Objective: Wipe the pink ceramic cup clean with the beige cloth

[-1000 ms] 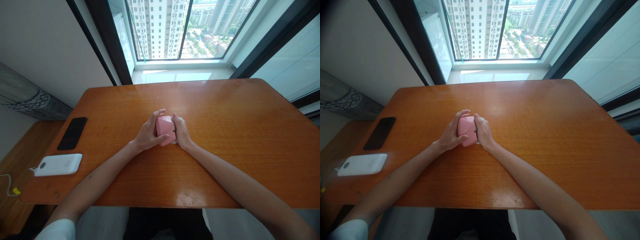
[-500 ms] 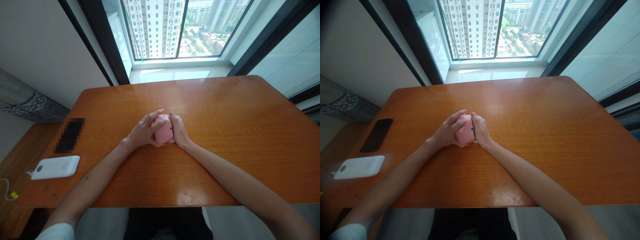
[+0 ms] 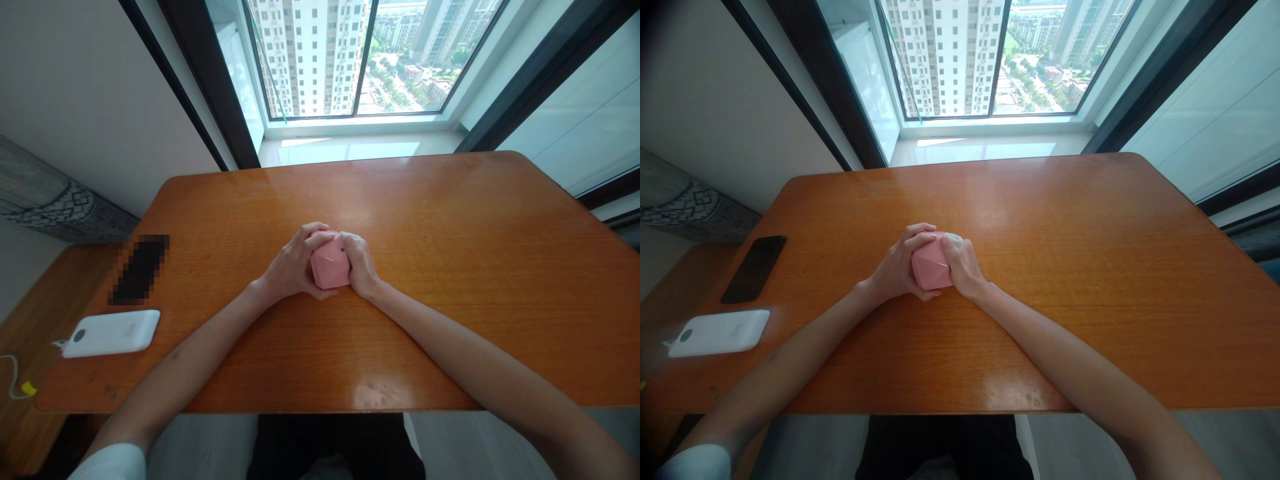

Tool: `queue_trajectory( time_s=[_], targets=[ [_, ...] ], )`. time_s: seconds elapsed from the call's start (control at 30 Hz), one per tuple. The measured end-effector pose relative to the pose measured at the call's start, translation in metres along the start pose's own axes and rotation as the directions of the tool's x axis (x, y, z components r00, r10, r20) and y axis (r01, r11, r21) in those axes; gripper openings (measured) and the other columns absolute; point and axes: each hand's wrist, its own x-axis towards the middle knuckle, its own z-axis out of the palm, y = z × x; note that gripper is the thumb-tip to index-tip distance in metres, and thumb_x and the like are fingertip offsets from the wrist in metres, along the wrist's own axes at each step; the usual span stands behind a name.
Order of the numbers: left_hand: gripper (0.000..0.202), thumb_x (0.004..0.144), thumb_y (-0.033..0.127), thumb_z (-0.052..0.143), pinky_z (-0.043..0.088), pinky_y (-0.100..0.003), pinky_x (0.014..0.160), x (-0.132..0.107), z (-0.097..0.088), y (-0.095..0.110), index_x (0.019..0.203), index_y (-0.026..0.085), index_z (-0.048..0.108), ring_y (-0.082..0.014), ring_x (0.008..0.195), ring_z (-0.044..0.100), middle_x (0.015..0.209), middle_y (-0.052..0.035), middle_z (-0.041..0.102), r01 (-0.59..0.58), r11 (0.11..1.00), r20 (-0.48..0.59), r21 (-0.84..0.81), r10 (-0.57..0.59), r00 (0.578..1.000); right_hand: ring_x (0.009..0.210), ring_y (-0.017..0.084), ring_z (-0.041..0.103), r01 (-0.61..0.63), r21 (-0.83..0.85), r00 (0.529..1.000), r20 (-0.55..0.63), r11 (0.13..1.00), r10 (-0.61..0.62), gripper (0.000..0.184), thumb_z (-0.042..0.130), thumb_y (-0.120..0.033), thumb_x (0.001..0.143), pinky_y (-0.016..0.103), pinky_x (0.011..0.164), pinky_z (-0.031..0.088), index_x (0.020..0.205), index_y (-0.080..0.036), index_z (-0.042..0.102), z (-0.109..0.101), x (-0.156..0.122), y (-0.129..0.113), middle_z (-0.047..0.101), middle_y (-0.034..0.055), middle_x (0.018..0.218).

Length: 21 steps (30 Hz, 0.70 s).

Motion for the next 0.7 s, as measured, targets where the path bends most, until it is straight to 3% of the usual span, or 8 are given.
queue_trajectory(
  time_s=[0.13, 0.23, 0.37, 0.5, 0.7],
  targets=[
    [0.114, 0.066, 0.063, 0.099, 0.064, -0.048, 0.102, -0.001, 0.004, 0.001, 0.158, 0.029, 0.042, -0.0337, 0.124, 0.072, 0.145, -0.015, 0.062, 0.069, 0.984, -0.025, -0.163, -0.074, 0.997, 0.064, 0.016, 0.048, 0.046, -0.059, 0.998, 0.045, 0.997, -0.043, 0.067, 0.06, -0.086, 0.095, 0.03, 0.056, 0.04, 0.076, -0.022, 0.064, -0.002, -0.002, -0.008, 0.057, 0.0007, 0.07],
    [0.11, 0.068, 0.065, 0.097, 0.063, -0.04, 0.088, -0.003, 0.005, 0.004, 0.155, 0.029, 0.042, -0.0276, 0.107, 0.074, 0.142, -0.0137, 0.065, 0.183, 0.955, 0.035, -0.233, -0.18, 0.983, 0.064, 0.015, 0.048, 0.048, -0.075, 0.997, 0.071, 0.996, -0.042, 0.067, 0.061, -0.086, 0.095, 0.03, 0.056, 0.04, 0.077, -0.022, 0.064, -0.003, -0.003, -0.009, 0.056, 0.0004, 0.071],
    [0.103, 0.074, 0.071, 0.092, 0.06, -0.037, 0.084, -0.002, 0.003, 0.008, 0.152, 0.026, 0.042, -0.0248, 0.1, 0.073, 0.133, -0.0121, 0.069, 0.31, 0.886, 0.116, -0.345, -0.288, 0.951, 0.06, 0.013, 0.044, 0.058, -0.137, 0.995, 0.087, 0.989, -0.046, 0.069, 0.058, -0.086, 0.096, 0.03, 0.055, 0.036, 0.069, -0.022, 0.054, -0.004, -0.003, -0.008, 0.049, -0.0018, 0.065],
    [0.097, 0.079, 0.076, 0.087, 0.06, -0.036, 0.085, 0.002, 0.0, 0.01, 0.149, 0.025, 0.043, -0.0241, 0.101, 0.072, 0.132, -0.0131, 0.069, 0.362, 0.821, 0.17, -0.441, -0.32, 0.932, 0.055, 0.012, 0.04, 0.126, -0.183, 0.986, 0.127, 0.975, -0.104, 0.069, 0.057, -0.084, 0.097, 0.03, 0.053, 0.032, 0.064, -0.024, 0.048, -0.004, -0.004, -0.008, 0.045, -0.0033, 0.059],
    [0.091, 0.086, 0.086, 0.076, 0.062, -0.043, 0.1, 0.003, -0.004, 0.007, 0.147, 0.024, 0.052, -0.0314, 0.118, 0.074, 0.142, -0.0161, 0.069, 0.404, 0.761, 0.23, -0.507, -0.332, 0.915, 0.051, 0.012, 0.033, 0.254, -0.262, 0.959, 0.196, 0.931, -0.207, 0.064, 0.058, -0.075, 0.1, 0.033, 0.052, 0.028, 0.061, -0.026, 0.042, -0.003, -0.009, -0.017, 0.038, -0.0045, 0.054]
  ],
)
